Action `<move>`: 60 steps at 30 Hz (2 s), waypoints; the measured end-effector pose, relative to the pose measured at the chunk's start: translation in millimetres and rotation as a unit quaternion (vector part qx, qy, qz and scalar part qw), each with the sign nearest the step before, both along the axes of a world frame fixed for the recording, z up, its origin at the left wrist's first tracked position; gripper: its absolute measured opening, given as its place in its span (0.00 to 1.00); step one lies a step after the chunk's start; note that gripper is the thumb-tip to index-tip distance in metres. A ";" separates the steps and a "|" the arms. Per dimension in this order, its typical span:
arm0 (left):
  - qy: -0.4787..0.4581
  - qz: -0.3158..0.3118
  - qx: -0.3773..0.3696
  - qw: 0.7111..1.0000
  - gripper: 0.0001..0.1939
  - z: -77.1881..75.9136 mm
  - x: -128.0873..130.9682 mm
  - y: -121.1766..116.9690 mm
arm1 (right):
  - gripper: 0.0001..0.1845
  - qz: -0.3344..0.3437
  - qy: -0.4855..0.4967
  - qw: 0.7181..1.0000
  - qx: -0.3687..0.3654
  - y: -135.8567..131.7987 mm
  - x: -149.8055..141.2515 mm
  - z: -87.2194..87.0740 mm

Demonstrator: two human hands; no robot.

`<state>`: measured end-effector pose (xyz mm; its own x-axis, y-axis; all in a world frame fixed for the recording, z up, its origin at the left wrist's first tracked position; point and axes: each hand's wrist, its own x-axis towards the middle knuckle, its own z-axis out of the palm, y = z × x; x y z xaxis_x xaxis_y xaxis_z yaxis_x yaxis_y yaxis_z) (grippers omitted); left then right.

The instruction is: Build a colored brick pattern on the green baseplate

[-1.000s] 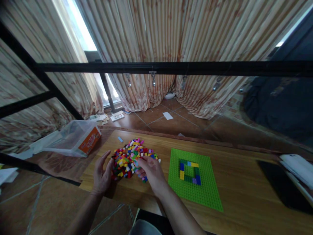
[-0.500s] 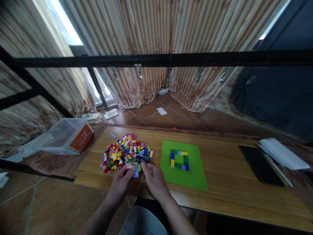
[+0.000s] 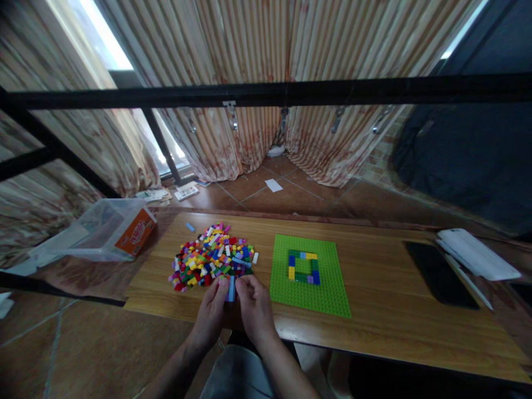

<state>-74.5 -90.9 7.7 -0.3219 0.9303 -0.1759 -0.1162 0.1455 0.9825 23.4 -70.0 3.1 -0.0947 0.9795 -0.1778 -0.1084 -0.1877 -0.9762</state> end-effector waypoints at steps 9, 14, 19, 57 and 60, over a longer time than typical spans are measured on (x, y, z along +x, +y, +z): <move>-0.237 -0.016 -0.091 0.967 0.23 -9.4 -0.5 3.5 | 0.19 -0.006 0.218 0.962 -0.162 1.1 7.4 6.5; -0.124 0.020 -0.060 0.990 0.24 -8.9 -6.3 10.1 | 0.20 0.020 0.145 0.982 -0.117 10.8 4.0 6.3; 0.030 0.012 0.021 0.999 0.22 -6.2 -9.4 17.6 | 0.19 0.004 -0.016 1.000 0.005 22.4 -11.7 5.8; -0.057 0.138 -0.021 0.989 0.14 0.5 -23.0 58.5 | 0.23 -0.061 -0.114 0.989 0.067 66.5 -62.7 1.7; -0.032 0.127 -0.035 0.991 0.15 1.5 -33.7 61.1 | 0.23 -0.041 -0.178 0.979 0.091 76.7 -65.9 5.0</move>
<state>-108.2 -29.8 9.2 -0.5300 0.8058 -0.2643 -0.2201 0.1702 0.9605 -42.4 6.6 8.1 0.0216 0.9997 -0.0081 0.2365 -0.0129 -0.9715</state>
